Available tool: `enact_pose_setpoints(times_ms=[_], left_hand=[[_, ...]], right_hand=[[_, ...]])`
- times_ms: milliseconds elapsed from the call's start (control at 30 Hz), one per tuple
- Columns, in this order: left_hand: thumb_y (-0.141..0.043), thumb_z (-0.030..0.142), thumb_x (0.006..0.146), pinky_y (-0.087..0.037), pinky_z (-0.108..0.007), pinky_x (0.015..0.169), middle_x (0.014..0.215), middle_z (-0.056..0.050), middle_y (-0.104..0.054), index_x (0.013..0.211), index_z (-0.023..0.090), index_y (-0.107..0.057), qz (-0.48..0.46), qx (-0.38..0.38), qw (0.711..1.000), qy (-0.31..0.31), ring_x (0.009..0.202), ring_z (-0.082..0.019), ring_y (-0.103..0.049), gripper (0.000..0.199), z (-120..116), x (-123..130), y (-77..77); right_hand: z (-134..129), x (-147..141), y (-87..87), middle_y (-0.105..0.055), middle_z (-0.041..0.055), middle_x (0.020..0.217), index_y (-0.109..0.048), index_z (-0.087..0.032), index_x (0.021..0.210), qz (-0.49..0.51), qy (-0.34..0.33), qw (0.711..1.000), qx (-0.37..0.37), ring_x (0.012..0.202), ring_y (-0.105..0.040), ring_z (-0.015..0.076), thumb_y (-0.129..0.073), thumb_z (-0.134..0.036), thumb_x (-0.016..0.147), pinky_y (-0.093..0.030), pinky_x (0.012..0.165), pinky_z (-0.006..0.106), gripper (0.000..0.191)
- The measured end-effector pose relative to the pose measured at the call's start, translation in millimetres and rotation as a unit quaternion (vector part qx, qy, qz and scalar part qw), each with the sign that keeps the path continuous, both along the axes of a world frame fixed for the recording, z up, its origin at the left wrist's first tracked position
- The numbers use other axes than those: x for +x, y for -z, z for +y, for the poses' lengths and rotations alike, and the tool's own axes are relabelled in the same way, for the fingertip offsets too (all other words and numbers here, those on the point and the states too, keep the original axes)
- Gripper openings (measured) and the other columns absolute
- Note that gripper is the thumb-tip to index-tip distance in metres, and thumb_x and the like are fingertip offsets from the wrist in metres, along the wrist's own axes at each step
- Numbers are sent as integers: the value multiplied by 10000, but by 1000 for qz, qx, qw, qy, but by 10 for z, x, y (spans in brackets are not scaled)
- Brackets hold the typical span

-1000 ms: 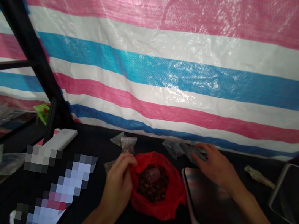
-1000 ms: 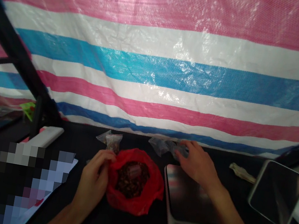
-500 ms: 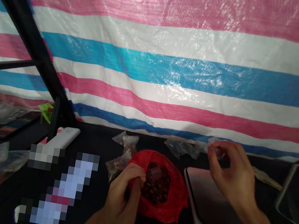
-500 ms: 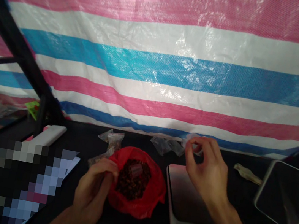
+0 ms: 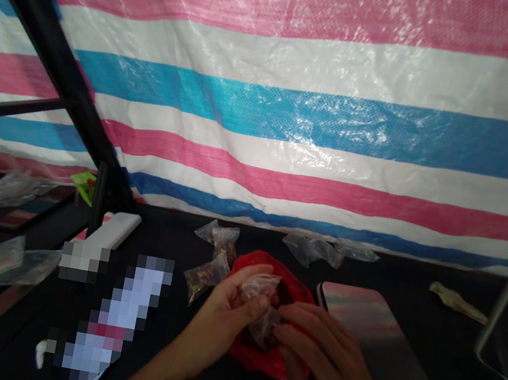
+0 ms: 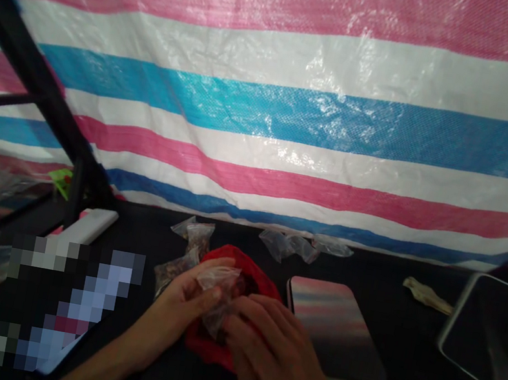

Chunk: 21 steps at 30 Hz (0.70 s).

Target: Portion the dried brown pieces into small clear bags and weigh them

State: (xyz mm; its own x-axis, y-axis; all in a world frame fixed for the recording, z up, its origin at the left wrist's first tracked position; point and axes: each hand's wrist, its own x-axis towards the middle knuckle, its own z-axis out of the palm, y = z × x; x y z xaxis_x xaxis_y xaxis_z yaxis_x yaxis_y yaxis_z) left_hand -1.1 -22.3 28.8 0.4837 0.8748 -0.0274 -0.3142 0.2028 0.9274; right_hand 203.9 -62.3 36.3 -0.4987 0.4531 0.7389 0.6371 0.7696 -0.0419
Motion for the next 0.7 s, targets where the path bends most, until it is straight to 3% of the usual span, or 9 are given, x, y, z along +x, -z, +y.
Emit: enact_pose_setpoints(times_ms=[133, 300, 400, 500, 700], left_hand=[[-743, 304, 927, -462, -402, 1116, 1343, -79, -685, 1347, 264, -680, 105, 119, 987, -17, 1266, -269, -620, 427, -33, 16, 8], [-650, 293, 993, -463, -415, 1116, 1366, -80, -635, 1457, 311, -586, 183, 207, 961, 10, 1251, -247, -595, 469, -84, -17, 45], [-519, 317, 1062, -513, -399, 1026, 1285, -99, -645, 1492, 302, -540, 190, 248, 949, 49, 1142, -229, -619, 431, -98, -51, 52], [-420, 304, 1095, -499, -402, 1026, 1280, -104, -636, 1466, 293, -554, 193, 298, 934, 35, 1157, -231, -601, 395, -83, -86, 30], [-464, 273, 1062, -457, -429, 1049, 1277, -116, -627, 1493, 265, -523, 261, 380, 887, 29, 1170, -265, -571, 434, -70, -151, -76]], right_hand=[[39, -7, 15, -711, 123, 1237, -633, -172, 1301, 25, 80, 996, -41, 1148, -663, 214, -560, -165, 994, -543, 990, 348, 316], [64, 8, 42, -693, 82, 1151, -682, -228, 1102, 28, 69, 996, -46, 1047, -657, 197, -577, -132, 992, -545, 905, 334, 180], [51, 54, 79, -658, 87, 1136, -679, -214, 1106, 54, 55, 996, -39, 1031, -635, 186, -583, -49, 949, -538, 869, 310, 247], [41, 60, 82, -636, 72, 1074, -676, -210, 1095, 74, 49, 996, -26, 971, -619, 170, -581, -6, 923, -525, 808, 279, 284], [22, -19, 2, -632, 77, 1019, -642, -215, 1007, 62, 58, 994, -71, 913, -617, 188, -532, -86, 953, -513, 756, 298, 178]])
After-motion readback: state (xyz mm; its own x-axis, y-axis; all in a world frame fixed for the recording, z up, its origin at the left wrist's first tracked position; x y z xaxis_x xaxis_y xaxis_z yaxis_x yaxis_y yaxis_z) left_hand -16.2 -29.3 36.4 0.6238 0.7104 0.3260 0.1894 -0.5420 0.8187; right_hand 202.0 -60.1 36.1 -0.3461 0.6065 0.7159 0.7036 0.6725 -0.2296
